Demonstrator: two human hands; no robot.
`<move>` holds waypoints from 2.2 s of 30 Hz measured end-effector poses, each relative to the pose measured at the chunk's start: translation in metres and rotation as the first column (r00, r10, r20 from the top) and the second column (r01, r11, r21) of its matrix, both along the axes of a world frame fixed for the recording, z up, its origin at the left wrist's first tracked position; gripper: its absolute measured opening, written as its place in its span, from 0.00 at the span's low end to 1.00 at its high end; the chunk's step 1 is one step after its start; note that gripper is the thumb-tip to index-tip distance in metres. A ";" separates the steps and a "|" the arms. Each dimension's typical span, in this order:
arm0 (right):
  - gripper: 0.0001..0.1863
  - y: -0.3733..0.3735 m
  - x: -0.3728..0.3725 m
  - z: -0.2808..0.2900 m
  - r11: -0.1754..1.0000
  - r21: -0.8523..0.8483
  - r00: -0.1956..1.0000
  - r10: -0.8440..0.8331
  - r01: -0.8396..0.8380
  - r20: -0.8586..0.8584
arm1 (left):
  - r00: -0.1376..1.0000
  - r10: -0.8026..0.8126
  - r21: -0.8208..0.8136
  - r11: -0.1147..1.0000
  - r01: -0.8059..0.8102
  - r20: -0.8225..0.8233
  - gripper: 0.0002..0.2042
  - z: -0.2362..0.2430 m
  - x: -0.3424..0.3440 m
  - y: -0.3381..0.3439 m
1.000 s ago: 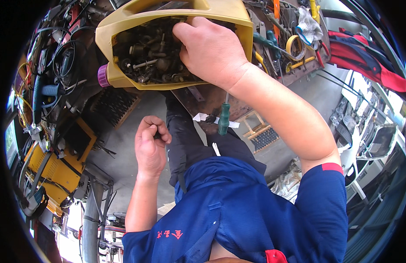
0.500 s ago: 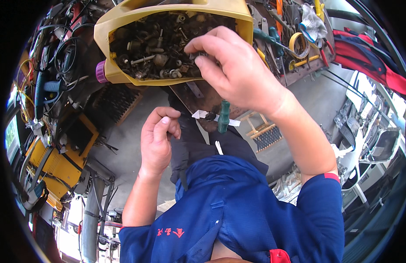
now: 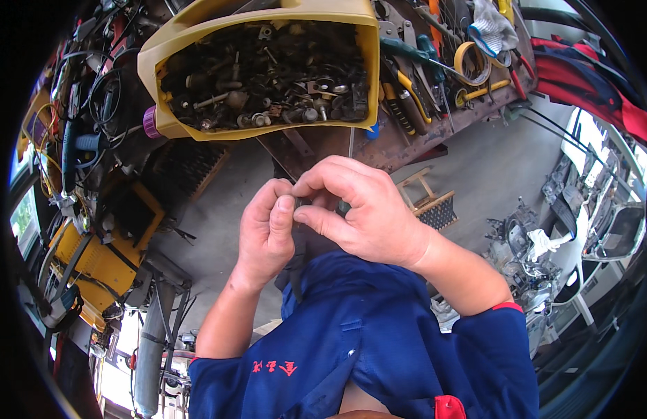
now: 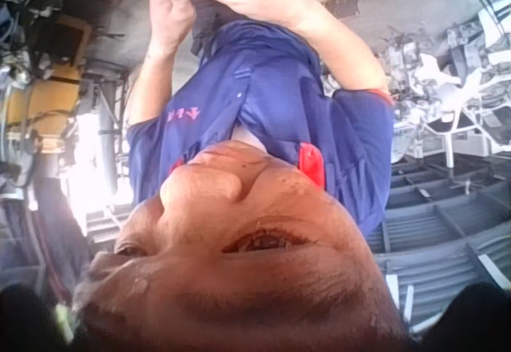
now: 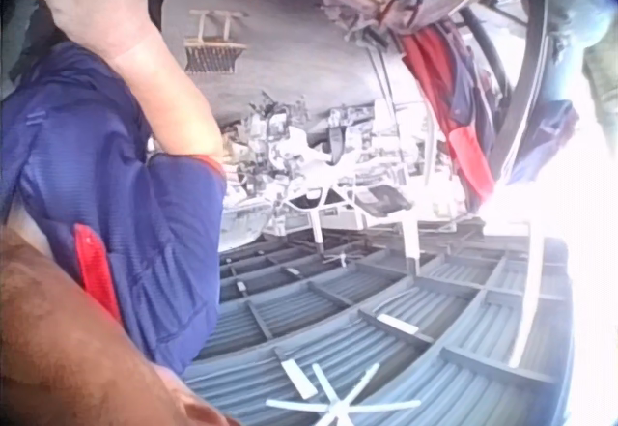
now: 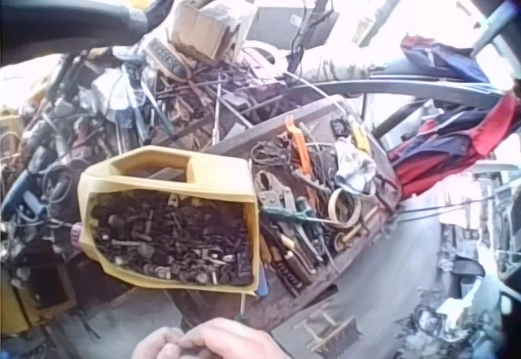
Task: The person selects fasteners from a container on a workbench and fits pieces together by hand. Then, the person walks over to an open car trunk and installs a fastener inside using a ratchet.
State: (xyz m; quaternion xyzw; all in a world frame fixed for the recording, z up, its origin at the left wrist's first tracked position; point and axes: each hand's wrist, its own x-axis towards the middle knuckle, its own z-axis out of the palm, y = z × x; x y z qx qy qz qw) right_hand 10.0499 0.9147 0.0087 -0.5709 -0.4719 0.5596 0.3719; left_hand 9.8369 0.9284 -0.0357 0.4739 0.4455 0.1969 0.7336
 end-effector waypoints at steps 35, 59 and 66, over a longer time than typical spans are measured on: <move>0.11 -0.045 0.028 -0.019 0.999 -0.048 0.994 -0.009 0.003 -0.111 | 0.996 -0.075 -0.121 0.990 0.070 -0.039 0.19 0.004 0.051 -0.052; 0.09 -0.011 -0.023 -0.042 0.985 0.172 0.965 -0.074 0.030 0.253 | 0.909 -0.060 0.213 0.964 0.161 -0.412 0.25 0.004 0.016 0.007; 0.07 0.001 -0.029 -0.048 0.987 0.153 0.952 -0.095 0.052 0.290 | 0.903 -0.062 -0.225 0.974 -0.039 -0.424 0.21 0.011 0.017 0.028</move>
